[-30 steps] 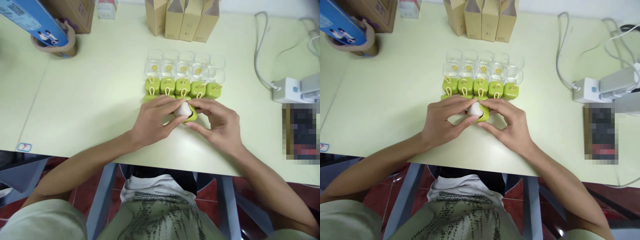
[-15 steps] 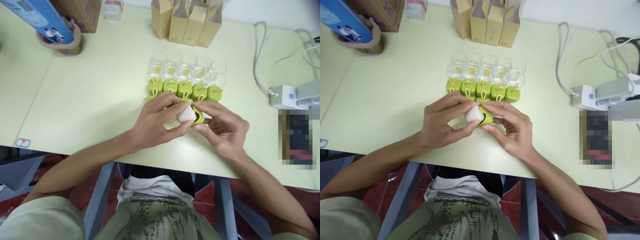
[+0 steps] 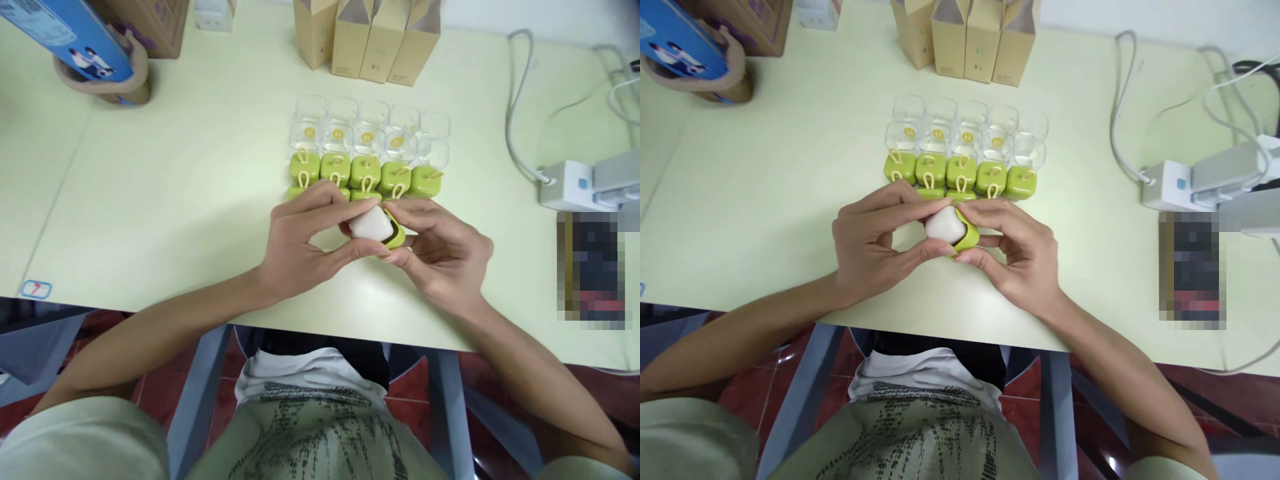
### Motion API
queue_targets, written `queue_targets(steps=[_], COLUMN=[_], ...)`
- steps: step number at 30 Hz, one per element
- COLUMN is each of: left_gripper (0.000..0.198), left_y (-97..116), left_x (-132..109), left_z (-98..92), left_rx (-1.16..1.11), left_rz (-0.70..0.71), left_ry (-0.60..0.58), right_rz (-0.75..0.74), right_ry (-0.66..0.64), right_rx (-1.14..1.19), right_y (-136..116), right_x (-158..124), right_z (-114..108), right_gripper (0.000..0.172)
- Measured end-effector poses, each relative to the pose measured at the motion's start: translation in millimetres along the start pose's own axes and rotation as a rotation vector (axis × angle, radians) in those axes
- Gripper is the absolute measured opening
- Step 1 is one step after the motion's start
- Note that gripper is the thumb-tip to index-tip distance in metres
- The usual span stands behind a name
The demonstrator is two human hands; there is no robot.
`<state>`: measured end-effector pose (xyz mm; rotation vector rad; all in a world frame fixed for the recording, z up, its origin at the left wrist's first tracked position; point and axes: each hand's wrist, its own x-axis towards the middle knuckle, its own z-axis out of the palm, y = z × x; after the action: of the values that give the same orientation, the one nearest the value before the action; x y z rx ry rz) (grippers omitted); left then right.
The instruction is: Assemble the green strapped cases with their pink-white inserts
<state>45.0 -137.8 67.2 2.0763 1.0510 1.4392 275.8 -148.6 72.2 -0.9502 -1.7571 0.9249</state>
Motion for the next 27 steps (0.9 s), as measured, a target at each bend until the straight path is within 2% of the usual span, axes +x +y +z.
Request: queue_targets(steps=[2, 4, 8, 12, 17, 23, 27], left_gripper=[0.048, 0.053, 0.051, 0.038, 0.031, 0.031, 0.034], left_y=[3.3, 6.2, 7.2, 5.7, 7.3, 9.2, 9.1], left_x=[0.2, 0.3, 1.0, 3.6, 7.2, 8.4, 3.8], left_z=[1.1, 1.9, 1.0, -3.0, -4.8, -4.8, -2.6], left_rx=[-0.066, -0.174, -0.315, -0.238, -0.157, -0.013, -0.007], left_rz=[-0.009, -0.024, 0.026, 0.040, 0.113, 0.170, 0.113], left_ry=[-0.002, -0.017, -0.047, -0.080, -0.045, 0.000, 0.027], right_rz=[-0.034, -0.144, -0.373, -0.376, -0.399, -0.462, -0.448], right_ry=[-0.060, -0.117, -0.043, 0.011, 0.012, 0.015, 0.006], right_rx=[-0.050, -0.146, -0.259, -0.254, -0.294, -0.321, -0.281], right_y=[0.0, -0.4, 0.0, 0.4, 1.6, 7.1, 9.9], right_x=[0.1, 1.3, 4.9, 6.6, 5.7, 5.3, 5.4], right_z=[2.1, 4.3, 5.8, 2.4, -0.1, 2.9, 4.6], right_gripper=[0.054, 0.058, 0.051, 0.056, 0.043, 0.045, 0.042])
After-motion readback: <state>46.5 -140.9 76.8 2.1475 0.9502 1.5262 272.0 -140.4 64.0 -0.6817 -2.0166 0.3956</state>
